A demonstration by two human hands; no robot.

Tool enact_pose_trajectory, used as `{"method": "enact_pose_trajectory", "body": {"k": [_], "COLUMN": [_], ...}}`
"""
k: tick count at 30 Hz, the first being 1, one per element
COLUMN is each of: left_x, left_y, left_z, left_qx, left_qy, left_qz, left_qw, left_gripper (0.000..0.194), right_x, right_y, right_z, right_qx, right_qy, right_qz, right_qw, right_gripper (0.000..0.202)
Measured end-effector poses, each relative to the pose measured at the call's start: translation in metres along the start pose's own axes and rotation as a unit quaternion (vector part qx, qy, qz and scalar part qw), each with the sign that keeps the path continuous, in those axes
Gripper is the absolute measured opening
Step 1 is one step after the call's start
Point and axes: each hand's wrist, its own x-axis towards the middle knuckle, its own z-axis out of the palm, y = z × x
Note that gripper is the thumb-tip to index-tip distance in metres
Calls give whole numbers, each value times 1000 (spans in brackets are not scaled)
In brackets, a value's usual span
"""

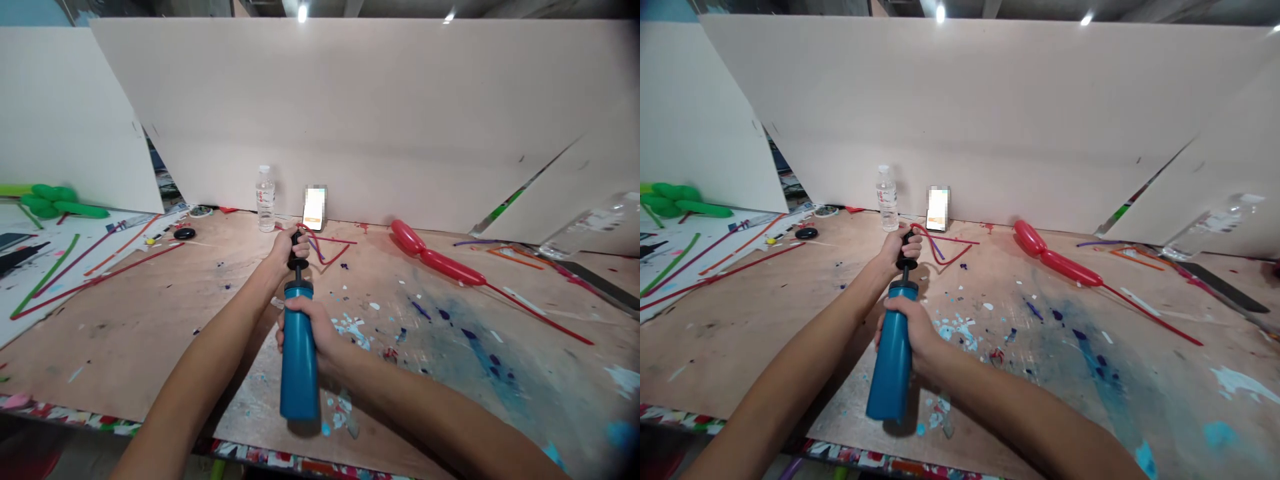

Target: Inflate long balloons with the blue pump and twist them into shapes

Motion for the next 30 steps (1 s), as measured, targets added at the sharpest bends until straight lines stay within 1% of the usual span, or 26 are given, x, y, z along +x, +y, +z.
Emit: {"method": "enact_pose_trajectory", "body": {"k": [1, 4, 6, 8, 11, 14, 17, 22, 26, 30], "left_x": [-2, -7, -12, -15, -18, -18, -18, -19, -21, -22], "left_y": [6, 26, 36, 41, 37, 30, 27, 27, 25, 24], "left_z": [-3, -14, -19, -18, -9, -2, -1, -3, 0, 1], "left_qx": [-2, -19, -31, -37, -38, -30, -30, -38, -38, -35], "left_qy": [1, 6, 8, 8, -12, -43, -56, -60, -70, -91], "left_qz": [-1, 16, 35, 44, 37, 18, 8, 4, -1, 0], "left_qw": [1000, 1000, 999, 998, 999, 998, 998, 997, 997, 995], "left_gripper": [27, 27, 27, 27, 25, 21, 22, 28, 30, 32], "right_x": [-5, -20, -28, -35, -39, -40, -40, -39, -36, -35], "right_y": [9, 33, 42, 47, 49, 52, 53, 55, 60, 62], "right_z": [5, 17, 24, 28, 29, 28, 27, 27, 27, 27], "right_qx": [9, 23, 32, 38, 37, 37, 32, 24, 27, 20], "right_qy": [1, -5, -4, -3, -9, -26, -30, -27, -19, -11], "right_qz": [8, 63, 89, 91, 79, 72, 69, 79, 59, 70], "right_qw": [1000, 998, 996, 995, 996, 996, 997, 996, 998, 997], "right_gripper": [25, 21, 17, 15, 14, 18, 20, 21, 27, 25]}}
